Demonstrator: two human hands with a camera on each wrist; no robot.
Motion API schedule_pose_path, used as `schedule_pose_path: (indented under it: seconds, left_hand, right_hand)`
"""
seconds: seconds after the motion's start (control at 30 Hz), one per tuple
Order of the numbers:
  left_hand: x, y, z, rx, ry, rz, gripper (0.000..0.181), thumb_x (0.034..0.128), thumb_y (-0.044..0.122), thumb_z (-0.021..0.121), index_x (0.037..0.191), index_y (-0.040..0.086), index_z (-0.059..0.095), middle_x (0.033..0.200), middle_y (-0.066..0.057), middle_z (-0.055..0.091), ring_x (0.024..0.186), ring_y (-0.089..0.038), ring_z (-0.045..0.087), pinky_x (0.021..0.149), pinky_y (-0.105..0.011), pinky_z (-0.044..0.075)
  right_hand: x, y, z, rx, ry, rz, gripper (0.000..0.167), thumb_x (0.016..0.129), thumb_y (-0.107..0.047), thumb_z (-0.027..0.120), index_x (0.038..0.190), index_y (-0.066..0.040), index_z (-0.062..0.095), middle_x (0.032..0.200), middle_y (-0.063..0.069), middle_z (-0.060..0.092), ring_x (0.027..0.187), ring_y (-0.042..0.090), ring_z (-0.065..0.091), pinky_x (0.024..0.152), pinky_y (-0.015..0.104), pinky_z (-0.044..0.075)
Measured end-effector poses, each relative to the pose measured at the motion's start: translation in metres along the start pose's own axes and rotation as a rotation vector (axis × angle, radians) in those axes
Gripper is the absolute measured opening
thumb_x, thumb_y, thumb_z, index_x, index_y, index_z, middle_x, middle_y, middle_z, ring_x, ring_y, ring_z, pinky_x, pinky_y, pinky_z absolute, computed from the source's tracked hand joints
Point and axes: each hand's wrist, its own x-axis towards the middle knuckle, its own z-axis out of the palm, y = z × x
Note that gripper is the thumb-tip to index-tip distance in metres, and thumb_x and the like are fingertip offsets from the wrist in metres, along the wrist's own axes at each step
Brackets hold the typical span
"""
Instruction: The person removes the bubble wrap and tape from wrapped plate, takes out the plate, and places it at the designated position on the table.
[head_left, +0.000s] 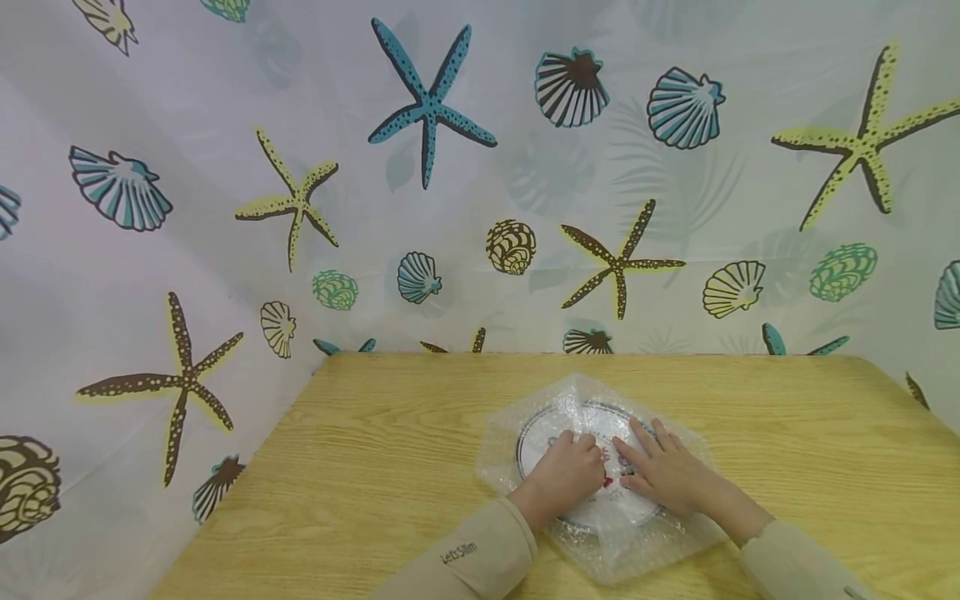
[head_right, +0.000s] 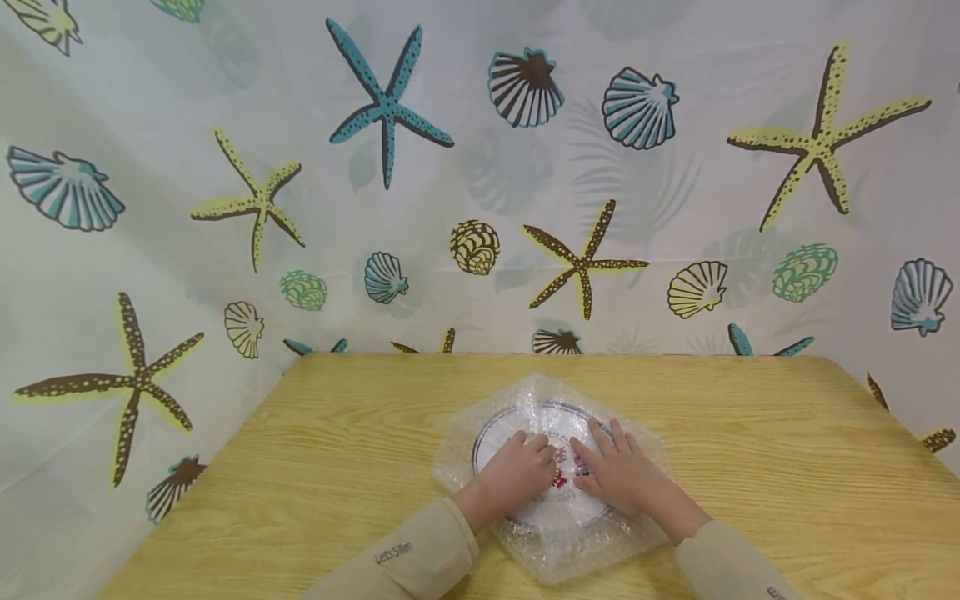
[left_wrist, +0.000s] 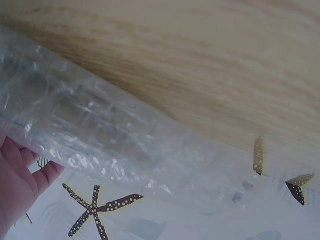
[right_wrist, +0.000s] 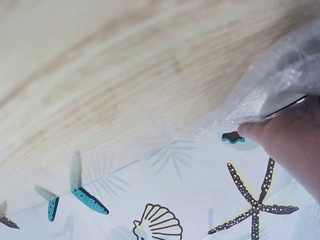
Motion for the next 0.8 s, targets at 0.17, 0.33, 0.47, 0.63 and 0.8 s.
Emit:
schedule_pose_path:
  seconds: [0.17, 0.33, 0.47, 0.63, 0.8]
  left_hand:
    - [-0.0003, -0.0002, -0.0004, -0.004, 0.003, 0.001, 0.022, 0.0911, 0.029, 0.046, 0.098, 0.032, 0.066, 0.095, 0.014, 0.058, 0.084, -0.007, 0.046, 0.073, -0.024, 0.042]
    - [-0.0004, -0.0003, -0.0001, -0.007, 0.008, 0.007, 0.021, 0.0911, 0.029, 0.046, 0.098, 0.032, 0.066, 0.094, 0.014, 0.058, 0.084, -0.007, 0.047, 0.072, -0.024, 0.042]
    - [-0.0006, -0.0003, 0.0002, -0.005, 0.012, 0.012, 0.021, 0.0912, 0.029, 0.047, 0.098, 0.032, 0.066, 0.094, 0.014, 0.059, 0.083, -0.007, 0.047, 0.072, -0.024, 0.042]
    - [-0.0011, -0.0009, -0.0003, 0.004, 0.009, 0.013, 0.021, 0.0914, 0.029, 0.046, 0.099, 0.031, 0.066, 0.094, 0.014, 0.058, 0.083, -0.007, 0.047, 0.072, -0.024, 0.043]
    - [-0.0017, -0.0020, -0.0022, 0.002, 0.005, 0.014, 0.021, 0.0914, 0.029, 0.046, 0.099, 0.031, 0.066, 0.094, 0.014, 0.058, 0.083, -0.007, 0.047, 0.073, -0.024, 0.042]
  right_hand:
    - [-0.0004, -0.0017, -0.0022, -0.008, -0.009, 0.008, 0.049, 0.092, -0.030, 0.047, 0.128, 0.003, 0.044, 0.133, 0.036, 0.024, 0.119, 0.057, 0.016, 0.092, 0.064, 0.022]
    - [-0.0006, -0.0009, -0.0011, -0.010, -0.005, 0.005, 0.049, 0.091, -0.030, 0.048, 0.128, 0.003, 0.044, 0.133, 0.036, 0.024, 0.119, 0.058, 0.016, 0.092, 0.064, 0.022]
    - [-0.0007, -0.0001, -0.0005, -0.010, -0.006, 0.005, 0.049, 0.091, -0.030, 0.048, 0.128, 0.003, 0.044, 0.133, 0.036, 0.024, 0.119, 0.058, 0.016, 0.091, 0.064, 0.023]
    - [-0.0004, 0.0005, -0.0004, -0.002, -0.015, 0.009, 0.050, 0.092, -0.031, 0.047, 0.129, 0.003, 0.043, 0.134, 0.036, 0.023, 0.120, 0.057, 0.015, 0.091, 0.064, 0.022]
    - [-0.0001, 0.0009, 0.0000, -0.005, -0.015, 0.008, 0.050, 0.092, -0.031, 0.047, 0.129, 0.002, 0.043, 0.134, 0.036, 0.023, 0.120, 0.057, 0.015, 0.091, 0.064, 0.023]
